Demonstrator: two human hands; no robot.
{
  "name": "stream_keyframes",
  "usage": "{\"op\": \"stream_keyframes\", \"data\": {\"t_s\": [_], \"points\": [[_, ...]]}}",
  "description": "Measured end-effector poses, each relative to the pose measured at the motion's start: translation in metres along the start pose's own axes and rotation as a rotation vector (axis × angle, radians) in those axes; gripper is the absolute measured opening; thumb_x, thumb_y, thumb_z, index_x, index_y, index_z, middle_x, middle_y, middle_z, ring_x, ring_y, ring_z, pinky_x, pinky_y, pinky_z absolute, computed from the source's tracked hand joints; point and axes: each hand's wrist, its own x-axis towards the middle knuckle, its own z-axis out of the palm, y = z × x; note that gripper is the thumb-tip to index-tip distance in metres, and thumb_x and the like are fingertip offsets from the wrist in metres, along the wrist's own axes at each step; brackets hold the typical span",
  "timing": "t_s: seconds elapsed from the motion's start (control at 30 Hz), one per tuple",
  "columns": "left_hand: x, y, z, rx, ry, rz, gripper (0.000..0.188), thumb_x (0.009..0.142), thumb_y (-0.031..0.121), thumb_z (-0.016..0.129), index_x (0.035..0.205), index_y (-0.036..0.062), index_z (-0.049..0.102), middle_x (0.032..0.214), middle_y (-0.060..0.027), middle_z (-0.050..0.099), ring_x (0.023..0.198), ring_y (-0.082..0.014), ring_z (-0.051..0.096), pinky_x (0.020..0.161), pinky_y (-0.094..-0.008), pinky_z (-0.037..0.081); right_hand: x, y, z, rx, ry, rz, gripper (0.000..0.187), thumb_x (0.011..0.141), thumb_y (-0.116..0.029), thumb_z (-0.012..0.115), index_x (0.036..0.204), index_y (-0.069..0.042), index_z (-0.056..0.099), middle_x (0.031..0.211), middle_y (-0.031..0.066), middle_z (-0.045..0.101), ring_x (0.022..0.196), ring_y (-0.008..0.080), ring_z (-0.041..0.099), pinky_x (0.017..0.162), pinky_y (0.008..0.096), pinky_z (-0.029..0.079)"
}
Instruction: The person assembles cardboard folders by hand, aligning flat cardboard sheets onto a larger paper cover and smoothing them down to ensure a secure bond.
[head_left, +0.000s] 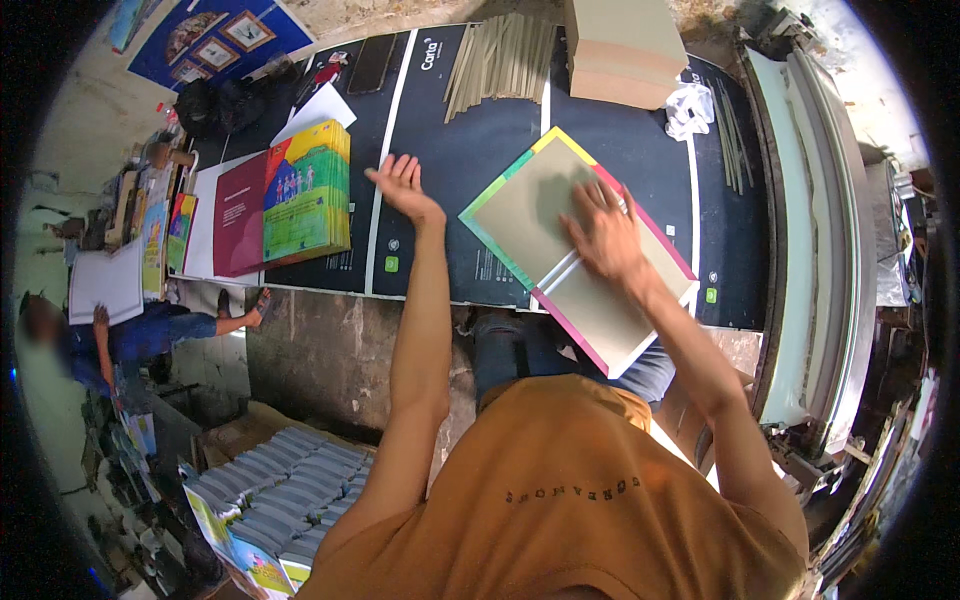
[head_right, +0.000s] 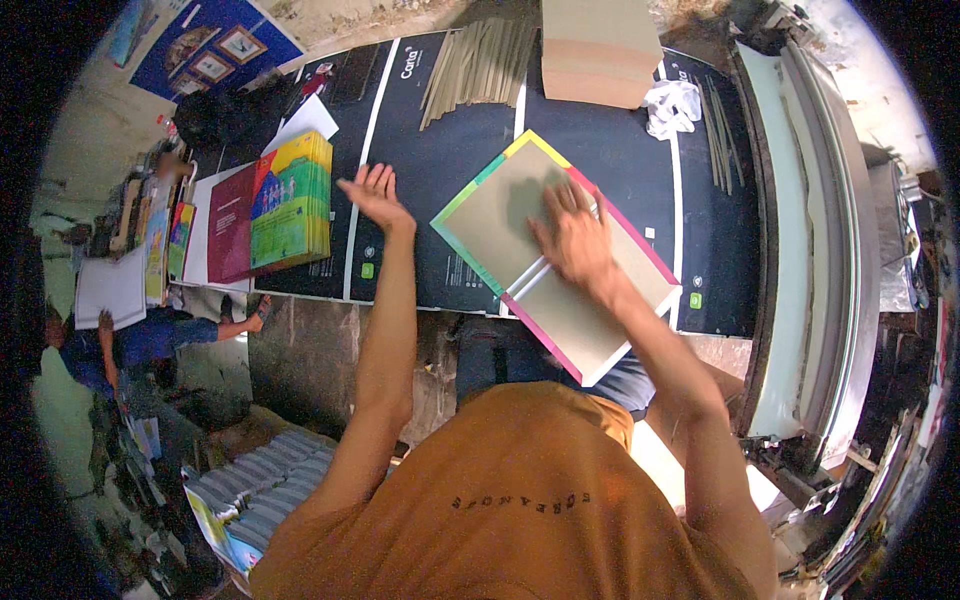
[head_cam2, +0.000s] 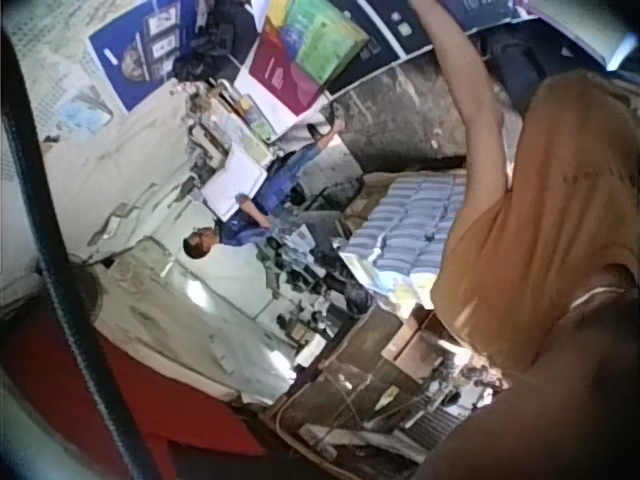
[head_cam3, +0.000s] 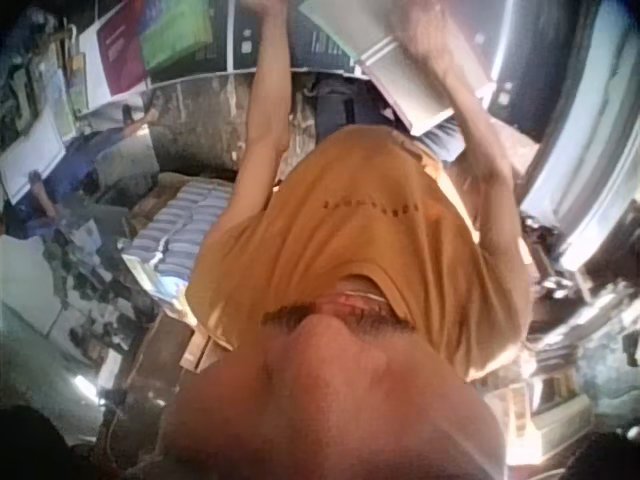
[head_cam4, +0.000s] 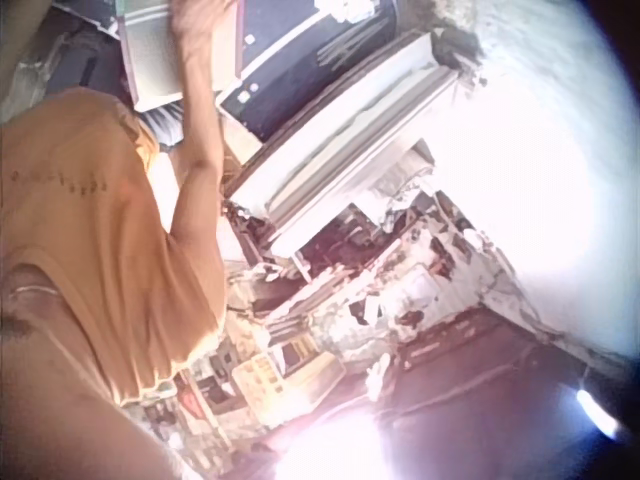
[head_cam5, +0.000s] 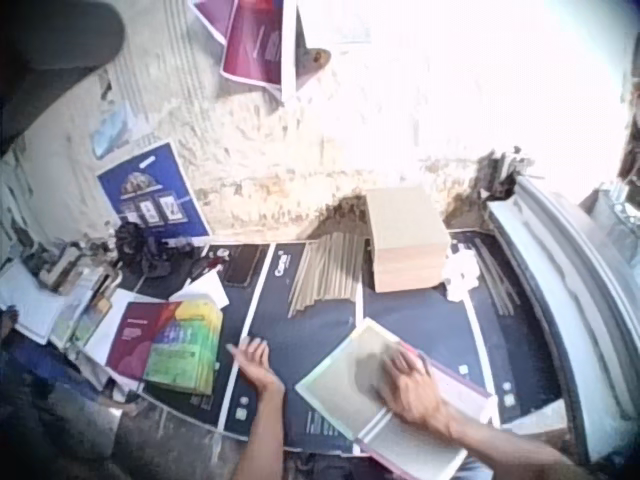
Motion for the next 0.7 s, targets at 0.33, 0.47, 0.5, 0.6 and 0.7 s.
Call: {"op": "stream_keyframes", "data": {"t_s": [0.33,0.47,0.5,0.6,0.7], "points": [[-0.154,-0.086,0.117,1.394,-1.512,0.922,0.057,0.105,0.054,0.047,0.115,0.0035,0.072,0.123,-0.0183,0.069,0.119,-0.0351,0.064,0.104,-0.0510,0.048,-0.117,-0.072,-0.034,0.065,-0.321,0.326,0.098,0.099,-0.059,0.057,0.164,-0.001,0.013,0.148,0.0400,0.045,0.147,0.0519,0.035,0.121,0.0659,0.021],[-0.112,-0.038,0.110,1.721,-1.404,0.683,0.060,0.106,0.056,0.042,0.111,0.0057,0.074,0.117,-0.0185,0.070,0.114,-0.0375,0.066,0.098,-0.0529,0.052,-0.096,-0.057,-0.012,0.025,-0.160,0.298,0.091,0.103,-0.062,0.044,0.164,-0.001,0.017,0.149,0.0476,0.037,0.148,0.0565,0.029,0.121,0.0694,0.017],[-0.093,-0.019,0.097,1.734,-1.357,0.544,0.060,0.103,0.057,0.046,0.112,0.0040,0.074,0.115,-0.0172,0.073,0.110,-0.0377,0.070,0.091,-0.0537,0.055,-0.085,-0.055,-0.007,0.014,-0.150,0.295,0.087,0.104,-0.060,0.044,0.164,-0.002,0.019,0.152,0.0436,0.037,0.150,0.0535,0.029,0.121,0.0686,0.018],[-0.078,0.022,0.019,1.798,-1.186,0.458,0.063,0.105,0.055,0.045,0.106,-0.0045,0.067,0.104,-0.0332,0.070,0.099,-0.0514,0.068,0.088,-0.0612,0.054,-0.065,-0.045,0.018,-0.035,-0.075,0.216,0.077,0.105,-0.054,0.045,0.163,-0.007,0.027,0.158,0.0334,0.037,0.152,0.0463,0.030,0.121,0.0670,0.021],[-0.128,0.069,-0.041,1.849,-1.159,0.058,0.064,0.099,0.057,0.053,0.114,-0.0041,0.063,0.100,-0.0337,0.070,0.096,-0.0543,0.068,0.089,-0.0609,0.053,-0.053,-0.035,0.024,-0.055,-0.031,0.061,0.066,0.106,-0.049,0.046,0.160,-0.012,0.038,0.162,0.0241,0.038,0.152,0.0392,0.033,0.120,0.0651,0.025]]}}
